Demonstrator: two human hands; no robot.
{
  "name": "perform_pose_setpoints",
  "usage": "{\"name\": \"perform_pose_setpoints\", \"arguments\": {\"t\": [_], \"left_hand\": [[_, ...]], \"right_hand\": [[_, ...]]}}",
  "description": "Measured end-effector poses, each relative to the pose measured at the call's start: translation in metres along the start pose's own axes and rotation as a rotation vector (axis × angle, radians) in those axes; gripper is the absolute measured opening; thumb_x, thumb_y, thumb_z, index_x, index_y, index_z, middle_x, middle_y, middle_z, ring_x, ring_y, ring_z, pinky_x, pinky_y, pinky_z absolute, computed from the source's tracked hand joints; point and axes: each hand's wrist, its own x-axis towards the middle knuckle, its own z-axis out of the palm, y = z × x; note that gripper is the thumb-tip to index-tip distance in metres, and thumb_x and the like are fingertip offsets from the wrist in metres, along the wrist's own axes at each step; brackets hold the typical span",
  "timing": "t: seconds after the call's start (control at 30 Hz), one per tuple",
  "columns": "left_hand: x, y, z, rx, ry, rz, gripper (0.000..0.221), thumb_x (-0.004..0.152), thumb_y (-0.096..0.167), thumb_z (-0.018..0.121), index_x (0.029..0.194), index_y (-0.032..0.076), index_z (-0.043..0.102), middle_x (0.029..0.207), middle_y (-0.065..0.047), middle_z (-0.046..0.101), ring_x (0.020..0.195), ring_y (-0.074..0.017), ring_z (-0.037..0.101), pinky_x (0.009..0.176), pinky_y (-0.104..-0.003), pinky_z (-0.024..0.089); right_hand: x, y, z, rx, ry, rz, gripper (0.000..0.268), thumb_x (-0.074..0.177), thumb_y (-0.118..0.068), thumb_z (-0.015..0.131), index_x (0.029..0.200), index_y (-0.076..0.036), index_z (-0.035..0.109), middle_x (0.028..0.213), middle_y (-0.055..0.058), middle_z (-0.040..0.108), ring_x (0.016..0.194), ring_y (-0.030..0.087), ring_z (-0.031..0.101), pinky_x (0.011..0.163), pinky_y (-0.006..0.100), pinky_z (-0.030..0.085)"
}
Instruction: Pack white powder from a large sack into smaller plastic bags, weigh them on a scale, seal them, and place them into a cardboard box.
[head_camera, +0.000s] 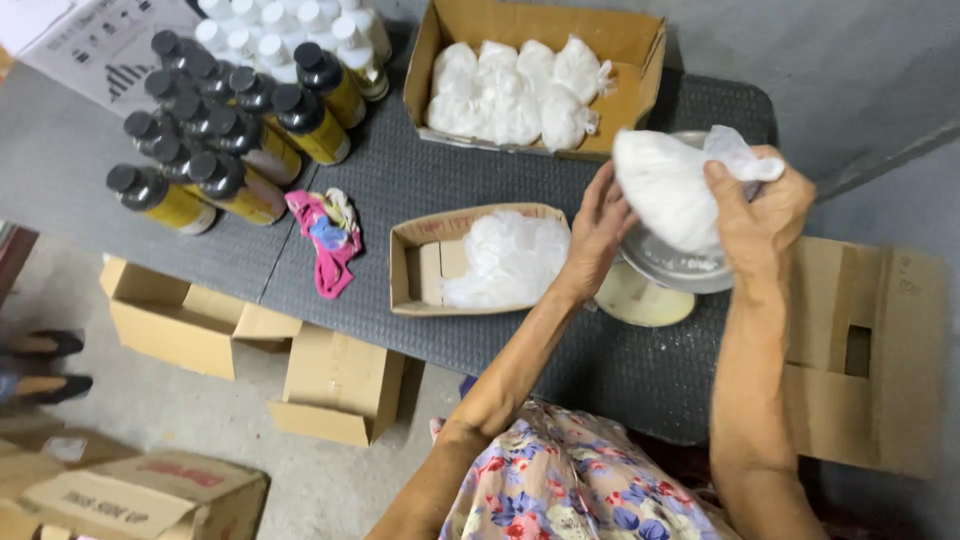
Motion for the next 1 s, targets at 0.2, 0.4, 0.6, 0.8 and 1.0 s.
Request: {"name": "perform_pose_setpoints", "arguments": {"t": [0.2, 0.4, 0.6, 0.8, 1.0], "left_hand": [[0.008, 0.028, -0.068, -0.538, -0.07, -0.082, 0.085, 0.098, 0.051, 0.068, 0.162, 0.007, 0.032, 0.158, -0.014, 0.045, 0.144, -0.0276, 0.046, 0.122, -0.045, 0.039], [0.035, 0.029, -0.175, -0.39, 0.365, -0.201, 0.054, 0.099, 0.041, 0.071, 0.132, 0.0, 0.058, 0.12, -0.013, 0.07, 0.105, -0.0242, 0.069, 0.095, -0.039, 0.057], [0.067, 0.048, -0.215, 0.111, 0.634, -0.083, 0.047, 0.082, 0.011, 0.085, 0.122, 0.002, 0.063, 0.104, -0.007, 0.072, 0.089, -0.0172, 0.067, 0.082, -0.033, 0.057], [0.127, 0.014, -0.234, 0.359, 0.58, -0.182, 0.05, 0.081, 0.015, 0.087, 0.121, -0.003, 0.064, 0.106, -0.011, 0.072, 0.091, -0.0198, 0.067, 0.083, -0.035, 0.057], [0.197, -0.063, -0.253, 0.299, 0.334, -0.439, 0.05, 0.102, 0.024, 0.062, 0.141, -0.004, 0.047, 0.128, -0.018, 0.064, 0.115, -0.0246, 0.062, 0.099, -0.036, 0.051]], "right_hand": [[-0.009, -0.014, 0.113, 0.247, 0.045, 0.191, 0.015, 0.095, -0.008, 0.077, 0.109, -0.006, 0.074, 0.102, 0.005, 0.076, 0.087, 0.01, 0.071, 0.074, 0.026, 0.058], [-0.035, 0.081, 0.232, 0.384, 0.004, 0.427, 0.012, 0.092, -0.01, 0.078, 0.099, -0.004, 0.07, 0.093, 0.001, 0.072, 0.08, 0.007, 0.063, 0.069, 0.026, 0.054], [-0.053, 0.124, 0.28, 0.507, -0.295, 0.7, 0.045, 0.081, -0.011, 0.08, 0.121, -0.011, 0.059, 0.099, -0.002, 0.069, 0.084, 0.01, 0.064, 0.067, 0.028, 0.054], [-0.024, 0.187, 0.299, 0.504, -0.057, 0.735, 0.057, 0.076, 0.0, 0.082, 0.126, -0.004, 0.056, 0.111, 0.007, 0.071, 0.095, 0.015, 0.069, 0.078, 0.032, 0.06], [0.036, 0.245, 0.284, 0.437, 0.231, 0.75, 0.047, 0.085, 0.001, 0.076, 0.128, -0.002, 0.057, 0.111, 0.01, 0.073, 0.094, 0.019, 0.07, 0.079, 0.035, 0.06]]}}
